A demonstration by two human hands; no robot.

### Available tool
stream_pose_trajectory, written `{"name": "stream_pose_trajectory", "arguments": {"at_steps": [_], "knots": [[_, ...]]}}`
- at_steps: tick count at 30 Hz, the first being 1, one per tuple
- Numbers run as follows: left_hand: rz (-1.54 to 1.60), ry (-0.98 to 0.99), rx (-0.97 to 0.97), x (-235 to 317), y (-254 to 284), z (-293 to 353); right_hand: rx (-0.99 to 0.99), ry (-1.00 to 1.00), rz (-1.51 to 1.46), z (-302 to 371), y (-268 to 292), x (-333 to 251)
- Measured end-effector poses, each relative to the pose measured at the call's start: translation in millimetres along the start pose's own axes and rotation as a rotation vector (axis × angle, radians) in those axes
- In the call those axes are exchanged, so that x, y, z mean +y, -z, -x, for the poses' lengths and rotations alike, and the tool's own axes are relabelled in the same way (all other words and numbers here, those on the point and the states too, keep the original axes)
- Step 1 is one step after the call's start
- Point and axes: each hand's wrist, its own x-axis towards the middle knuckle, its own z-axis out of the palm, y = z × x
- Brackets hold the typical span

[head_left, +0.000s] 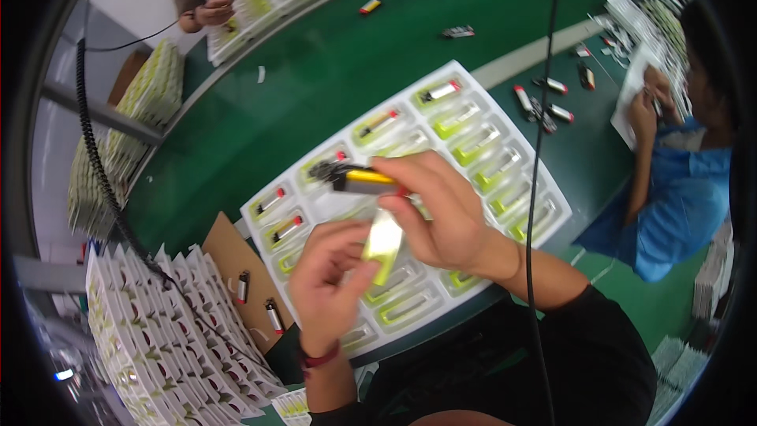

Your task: Assembling small electronic components into plastic housings on a production line.

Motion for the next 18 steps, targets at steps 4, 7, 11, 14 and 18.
{"name": "stream_pose_trajectory", "arguments": {"at_steps": [4, 7, 11, 14, 18], "knots": [[-0.450, -0.395, -0.112, -5, 1, 8, -0.023, -0.197, 0.036, 3, -7, -4], [-0.716, -0.518, -0.022, -5, 7, 3, -0.055, -0.260, 0.022, 4, -8, -3], [-0.041, -0.125, 0.171, -18, 20, 7, -0.233, -0.152, 0.039, -11, 18, -6], [0.049, -0.098, 0.137, -21, 23, 3, -0.406, 0.092, 0.184, -20, 31, -10], [0.033, -0.076, 0.084, -23, 18, 0, -0.536, 0.213, 0.340, -14, 35, -11]]}}
